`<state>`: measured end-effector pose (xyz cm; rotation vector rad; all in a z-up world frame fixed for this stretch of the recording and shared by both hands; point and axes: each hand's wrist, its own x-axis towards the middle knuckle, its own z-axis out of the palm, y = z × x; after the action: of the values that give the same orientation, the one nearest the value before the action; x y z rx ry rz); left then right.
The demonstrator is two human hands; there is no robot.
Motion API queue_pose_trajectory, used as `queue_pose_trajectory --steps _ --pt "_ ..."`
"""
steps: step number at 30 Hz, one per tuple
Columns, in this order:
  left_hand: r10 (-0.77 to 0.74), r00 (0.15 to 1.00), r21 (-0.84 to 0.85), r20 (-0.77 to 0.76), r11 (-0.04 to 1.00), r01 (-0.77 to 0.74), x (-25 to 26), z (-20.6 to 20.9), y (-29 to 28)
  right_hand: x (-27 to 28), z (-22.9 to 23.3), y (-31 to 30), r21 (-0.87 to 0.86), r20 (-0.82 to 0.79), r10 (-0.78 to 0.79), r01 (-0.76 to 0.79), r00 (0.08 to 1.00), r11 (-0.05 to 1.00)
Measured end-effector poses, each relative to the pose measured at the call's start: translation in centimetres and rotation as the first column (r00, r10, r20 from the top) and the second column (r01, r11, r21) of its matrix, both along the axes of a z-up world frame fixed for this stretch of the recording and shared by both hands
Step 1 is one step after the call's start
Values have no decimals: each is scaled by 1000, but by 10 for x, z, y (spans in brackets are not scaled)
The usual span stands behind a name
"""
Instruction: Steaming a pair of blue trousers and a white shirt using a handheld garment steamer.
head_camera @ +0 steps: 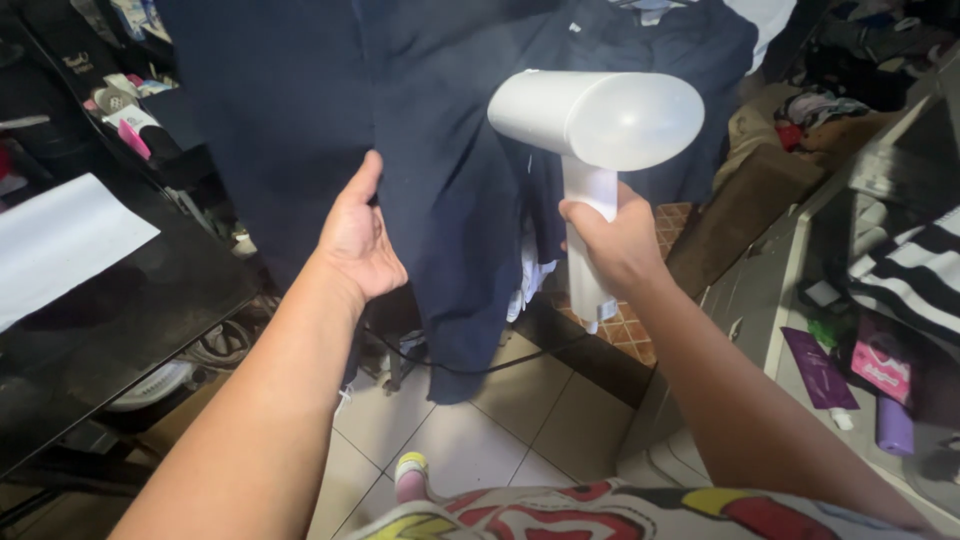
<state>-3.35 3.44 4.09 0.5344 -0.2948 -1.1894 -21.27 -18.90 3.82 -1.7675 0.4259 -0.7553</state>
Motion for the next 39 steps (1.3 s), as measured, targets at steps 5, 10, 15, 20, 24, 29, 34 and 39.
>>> queue_pose_trajectory --steps 5,10,15,20,24,29,34,39 --pt "403 687 288 605 693 -661 5 -6 -9 -6 3 2 29 -26 -12 13 1000 999" --pt "319 246 -51 915 698 -714 43 -24 11 -7 -5 0 -19 -34 12 -13 999 1000" --pt "256 299 40 919 694 -719 40 -12 19 -6 -17 0 -140 -111 -9 -6 994 990" --pt "292 373 131 881 608 -783 45 -14 17 0 -22 13 -142 -180 -9 -17 984 990" --pt "-240 -56 47 969 401 -915 59 -34 23 -6 -17 35 -116 -260 -58 29 964 993" --pt "379 525 206 762 627 -751 72 -40 27 -5 -50 34 -312 -260 -63 -22 964 950" --pt "553 731 246 400 703 -667 68 -45 28 9 -49 52 -307 -233 -24 -50 972 950" --pt "565 686 275 459 643 -714 78 -48 28 26 -43 73 -299 -216 -56 -11 975 954"
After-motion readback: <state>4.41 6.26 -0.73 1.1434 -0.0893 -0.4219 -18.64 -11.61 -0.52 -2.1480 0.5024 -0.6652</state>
